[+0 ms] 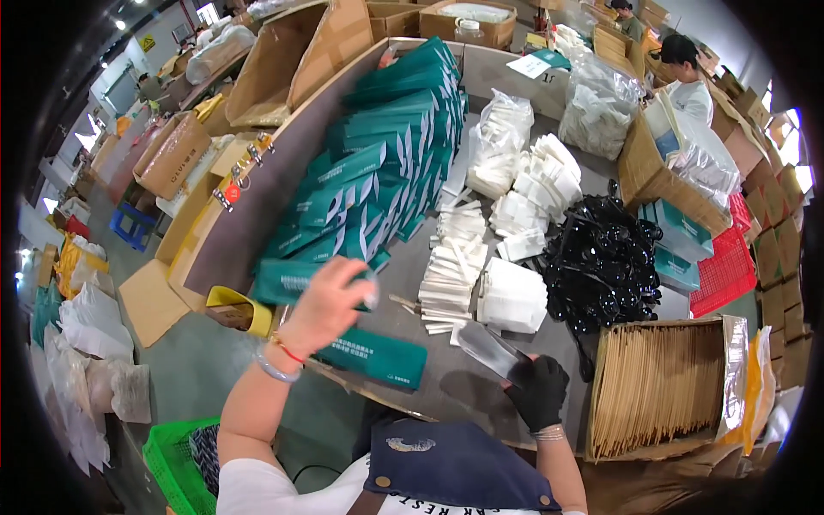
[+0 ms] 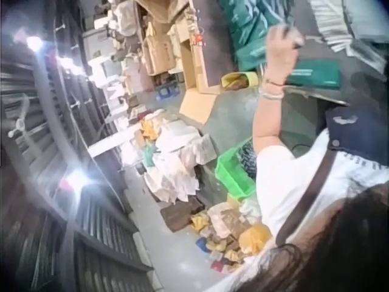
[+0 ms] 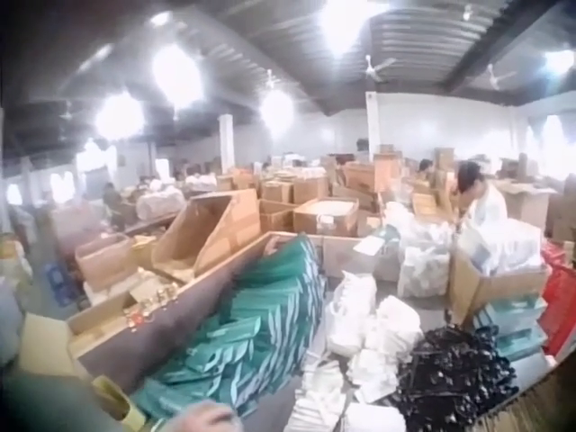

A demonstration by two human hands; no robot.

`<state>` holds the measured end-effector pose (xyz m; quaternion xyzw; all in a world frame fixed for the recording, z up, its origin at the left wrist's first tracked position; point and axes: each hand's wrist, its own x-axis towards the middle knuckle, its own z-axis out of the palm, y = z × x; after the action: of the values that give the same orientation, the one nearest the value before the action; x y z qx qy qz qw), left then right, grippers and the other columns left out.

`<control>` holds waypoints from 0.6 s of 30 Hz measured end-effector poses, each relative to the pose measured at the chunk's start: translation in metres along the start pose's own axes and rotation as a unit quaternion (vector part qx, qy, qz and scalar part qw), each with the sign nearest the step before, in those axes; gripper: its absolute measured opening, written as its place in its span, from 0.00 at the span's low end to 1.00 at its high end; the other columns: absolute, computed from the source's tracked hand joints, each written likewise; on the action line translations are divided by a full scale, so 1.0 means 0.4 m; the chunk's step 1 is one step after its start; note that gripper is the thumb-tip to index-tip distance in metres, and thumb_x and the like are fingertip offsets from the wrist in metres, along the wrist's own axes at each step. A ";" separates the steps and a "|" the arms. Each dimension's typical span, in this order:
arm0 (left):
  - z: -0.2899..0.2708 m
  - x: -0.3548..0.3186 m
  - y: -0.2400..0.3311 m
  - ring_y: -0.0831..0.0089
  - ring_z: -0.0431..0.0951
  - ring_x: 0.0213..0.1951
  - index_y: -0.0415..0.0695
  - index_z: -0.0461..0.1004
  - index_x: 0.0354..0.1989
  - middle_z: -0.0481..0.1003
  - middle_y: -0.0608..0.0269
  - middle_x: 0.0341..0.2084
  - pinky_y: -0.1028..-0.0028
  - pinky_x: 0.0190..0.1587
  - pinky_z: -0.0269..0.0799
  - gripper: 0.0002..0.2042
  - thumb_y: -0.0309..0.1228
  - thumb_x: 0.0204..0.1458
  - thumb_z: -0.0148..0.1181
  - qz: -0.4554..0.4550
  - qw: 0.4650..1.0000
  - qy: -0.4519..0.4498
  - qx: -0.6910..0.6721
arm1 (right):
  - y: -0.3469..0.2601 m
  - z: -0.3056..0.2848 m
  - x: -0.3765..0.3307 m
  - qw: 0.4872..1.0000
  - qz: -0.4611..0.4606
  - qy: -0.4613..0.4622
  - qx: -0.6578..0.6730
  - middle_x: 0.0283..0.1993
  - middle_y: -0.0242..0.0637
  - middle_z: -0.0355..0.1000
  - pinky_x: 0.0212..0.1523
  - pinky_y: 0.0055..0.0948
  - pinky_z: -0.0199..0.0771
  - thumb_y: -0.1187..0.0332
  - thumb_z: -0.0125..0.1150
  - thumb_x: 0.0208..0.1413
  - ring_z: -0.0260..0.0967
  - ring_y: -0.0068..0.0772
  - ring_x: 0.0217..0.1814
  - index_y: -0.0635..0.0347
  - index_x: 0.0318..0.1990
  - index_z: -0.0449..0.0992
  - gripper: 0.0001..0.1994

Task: The recorder is assembling and packaging components by placing white strips and black rods into a fixture and then into a box.

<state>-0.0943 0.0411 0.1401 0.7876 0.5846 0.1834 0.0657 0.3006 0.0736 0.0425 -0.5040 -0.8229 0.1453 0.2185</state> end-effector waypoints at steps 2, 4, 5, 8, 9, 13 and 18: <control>-0.004 -0.043 -0.063 0.39 0.61 0.60 0.49 0.64 0.61 0.58 0.44 0.63 0.51 0.61 0.61 0.37 0.23 0.35 0.69 -0.103 0.989 0.091 0.061 | 0.029 0.024 -0.026 0.996 0.065 -0.017 -0.053 0.41 0.39 0.71 0.47 0.46 0.63 0.51 0.74 0.34 0.68 0.47 0.46 0.52 0.44 0.72 0.29; 0.038 -0.110 -0.131 0.35 0.56 0.64 0.53 0.46 0.72 0.50 0.37 0.67 0.49 0.63 0.57 0.55 0.31 0.33 0.76 -0.172 0.977 0.083 0.095 | 0.039 0.046 -0.067 0.997 0.055 -0.019 -0.052 0.44 0.40 0.69 0.50 0.46 0.62 0.53 0.76 0.30 0.65 0.48 0.49 0.54 0.46 0.70 0.33; 0.061 -0.107 -0.140 0.34 0.54 0.65 0.52 0.41 0.72 0.48 0.34 0.67 0.46 0.63 0.55 0.59 0.34 0.30 0.78 -0.293 0.954 0.054 0.029 | 0.038 0.053 -0.080 0.996 0.066 -0.030 -0.053 0.44 0.40 0.69 0.51 0.47 0.62 0.53 0.76 0.30 0.65 0.49 0.50 0.54 0.47 0.70 0.33; 0.196 -0.105 -0.205 0.31 0.47 0.67 0.53 0.32 0.73 0.40 0.21 0.65 0.40 0.62 0.52 0.69 0.43 0.23 0.82 -0.404 0.914 0.021 0.029 | 0.011 0.055 -0.058 0.987 0.101 -0.098 -0.079 0.44 0.40 0.68 0.51 0.47 0.61 0.52 0.76 0.30 0.63 0.49 0.50 0.55 0.47 0.71 0.34; 0.218 -0.080 -0.210 0.31 0.46 0.67 0.53 0.32 0.73 0.40 0.21 0.65 0.39 0.61 0.52 0.70 0.43 0.23 0.82 -0.397 0.917 0.031 0.033 | 0.014 0.056 -0.066 0.984 0.114 -0.103 -0.085 0.44 0.40 0.68 0.52 0.47 0.61 0.52 0.76 0.30 0.63 0.49 0.50 0.55 0.47 0.71 0.33; 0.293 0.049 -0.271 0.31 0.46 0.67 0.52 0.33 0.73 0.40 0.18 0.64 0.37 0.60 0.51 0.70 0.42 0.22 0.82 -0.350 0.928 0.117 0.041 | 0.014 0.069 -0.070 0.989 0.080 -0.037 -0.119 0.38 0.41 0.69 0.46 0.48 0.63 0.50 0.75 0.29 0.66 0.49 0.45 0.55 0.42 0.73 0.30; 0.320 0.237 -0.396 0.34 0.44 0.68 0.47 0.51 0.69 0.44 0.33 0.68 0.33 0.59 0.51 0.58 0.46 0.25 0.80 -0.316 0.936 0.150 0.045 | 0.018 0.084 -0.079 0.994 0.050 -0.004 -0.093 0.37 0.39 0.68 0.45 0.48 0.63 0.50 0.74 0.28 0.66 0.48 0.44 0.53 0.41 0.71 0.30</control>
<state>-0.1661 0.1938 -0.0084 0.5281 0.8139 0.2424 -0.0034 0.3017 0.0479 0.0037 -0.5625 -0.8071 0.0809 0.1602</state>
